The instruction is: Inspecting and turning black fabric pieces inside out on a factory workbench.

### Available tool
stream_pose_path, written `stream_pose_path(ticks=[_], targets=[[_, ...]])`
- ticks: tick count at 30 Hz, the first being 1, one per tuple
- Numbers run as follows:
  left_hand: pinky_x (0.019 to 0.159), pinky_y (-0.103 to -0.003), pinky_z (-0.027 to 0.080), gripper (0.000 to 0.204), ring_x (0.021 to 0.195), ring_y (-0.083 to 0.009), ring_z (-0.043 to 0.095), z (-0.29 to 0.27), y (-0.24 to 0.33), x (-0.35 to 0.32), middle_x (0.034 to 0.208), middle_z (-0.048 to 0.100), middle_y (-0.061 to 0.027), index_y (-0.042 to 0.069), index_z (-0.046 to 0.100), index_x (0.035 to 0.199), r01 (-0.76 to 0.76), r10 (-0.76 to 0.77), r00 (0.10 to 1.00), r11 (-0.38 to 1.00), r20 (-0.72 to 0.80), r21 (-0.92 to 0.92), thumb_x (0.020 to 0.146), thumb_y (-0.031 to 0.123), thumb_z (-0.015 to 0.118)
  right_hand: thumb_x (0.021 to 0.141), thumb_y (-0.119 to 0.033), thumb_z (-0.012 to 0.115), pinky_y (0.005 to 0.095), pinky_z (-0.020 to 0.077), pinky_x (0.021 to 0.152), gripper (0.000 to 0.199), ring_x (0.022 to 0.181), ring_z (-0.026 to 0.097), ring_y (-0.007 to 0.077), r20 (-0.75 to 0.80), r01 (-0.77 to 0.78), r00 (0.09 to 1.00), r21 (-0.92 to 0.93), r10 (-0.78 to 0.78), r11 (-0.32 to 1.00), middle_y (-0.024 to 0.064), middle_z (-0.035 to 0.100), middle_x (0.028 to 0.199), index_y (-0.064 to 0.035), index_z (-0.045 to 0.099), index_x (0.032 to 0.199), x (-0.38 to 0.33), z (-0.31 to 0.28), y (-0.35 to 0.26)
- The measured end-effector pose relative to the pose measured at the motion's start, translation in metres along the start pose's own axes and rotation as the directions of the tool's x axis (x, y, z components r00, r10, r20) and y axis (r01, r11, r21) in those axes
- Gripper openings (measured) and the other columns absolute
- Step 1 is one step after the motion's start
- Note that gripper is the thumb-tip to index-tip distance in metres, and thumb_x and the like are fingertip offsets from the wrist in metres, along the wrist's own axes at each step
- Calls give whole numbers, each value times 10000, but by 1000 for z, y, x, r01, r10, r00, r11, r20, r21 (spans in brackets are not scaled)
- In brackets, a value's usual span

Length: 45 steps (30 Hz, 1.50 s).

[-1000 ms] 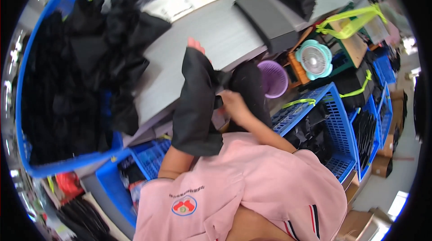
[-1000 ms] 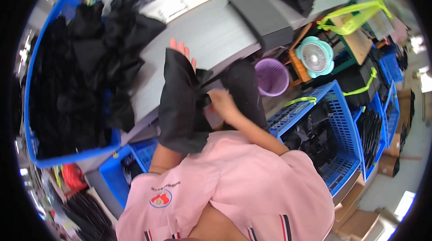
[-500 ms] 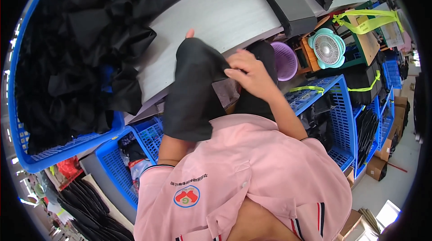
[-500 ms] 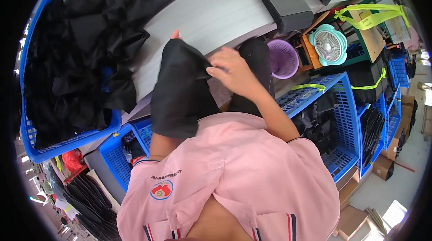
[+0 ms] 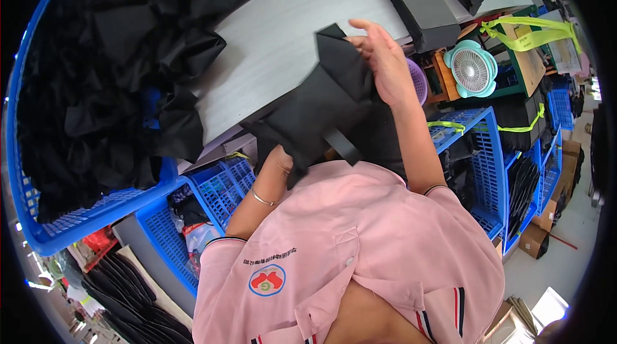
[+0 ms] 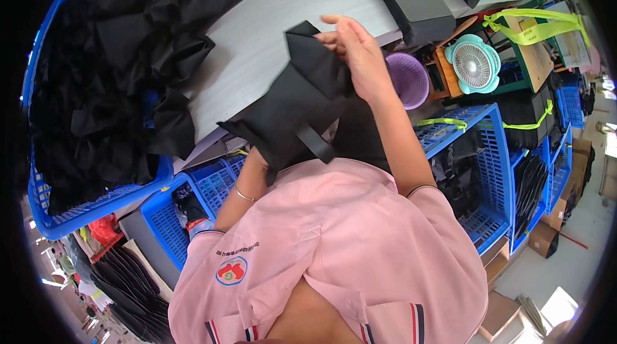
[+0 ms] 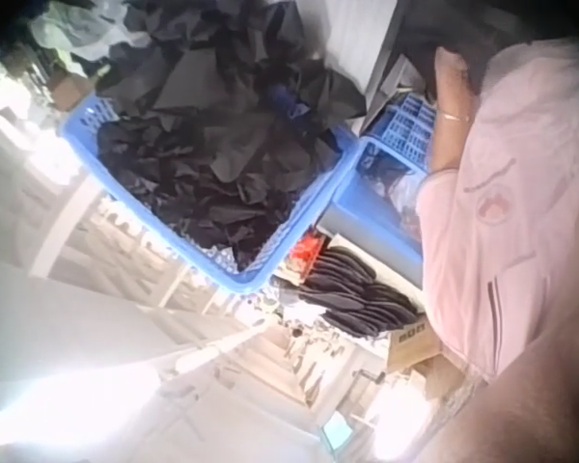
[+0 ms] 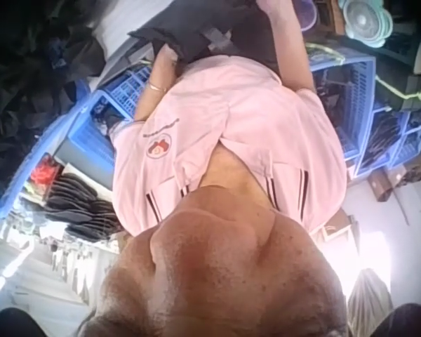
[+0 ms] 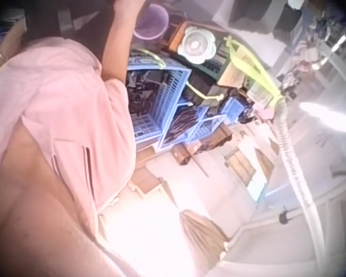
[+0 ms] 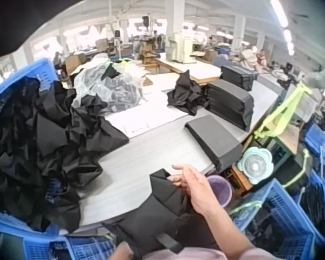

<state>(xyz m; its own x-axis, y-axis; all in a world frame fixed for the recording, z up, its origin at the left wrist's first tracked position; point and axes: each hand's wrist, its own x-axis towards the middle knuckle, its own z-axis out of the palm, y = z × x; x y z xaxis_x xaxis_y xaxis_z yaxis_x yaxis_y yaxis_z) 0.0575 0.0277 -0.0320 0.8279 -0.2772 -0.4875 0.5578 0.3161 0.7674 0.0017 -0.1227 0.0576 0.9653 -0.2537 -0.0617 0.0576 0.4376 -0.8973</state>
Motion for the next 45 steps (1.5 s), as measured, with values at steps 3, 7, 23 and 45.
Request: stream_pose_path(ticks=[3,7,23,45], targets=[[1057,-338,434,477,1268,-202,531,-20,16,19,1417,532,-128,53,476,1437,13,-13,1000,1000,15,-14,1011,261,532,1013,-222,595,272,504,875,385,989,646,149,24,24,999,-118,-21,993,114,670,1169,-28,554,1343,-20,-14,-2],[1056,-337,436,475,1262,-201,536,-24,14,12,1411,538,-128,49,475,1436,19,-18,999,999,30,-32,1011,254,531,908,-95,679,300,491,950,451,1078,641,189,181,155,981,-551,-65,820,119,654,1211,-1,564,1334,-42,-4,3],[1053,-332,442,470,1240,-197,554,-65,27,-4,1384,558,-129,32,470,1433,68,-54,991,992,122,-110,1010,228,526,988,-84,593,273,520,802,120,893,670,135,-24,313,916,-581,-400,751,85,692,975,22,647,977,-39,-29,0],[1049,-326,451,462,1209,-193,579,-86,8,-37,1348,587,-130,8,465,1428,149,-100,974,960,204,-238,1008,192,519,908,-44,670,200,465,820,163,889,592,44,-54,-65,997,-330,50,942,-14,672,973,25,679,1056,-44,-13,29]])
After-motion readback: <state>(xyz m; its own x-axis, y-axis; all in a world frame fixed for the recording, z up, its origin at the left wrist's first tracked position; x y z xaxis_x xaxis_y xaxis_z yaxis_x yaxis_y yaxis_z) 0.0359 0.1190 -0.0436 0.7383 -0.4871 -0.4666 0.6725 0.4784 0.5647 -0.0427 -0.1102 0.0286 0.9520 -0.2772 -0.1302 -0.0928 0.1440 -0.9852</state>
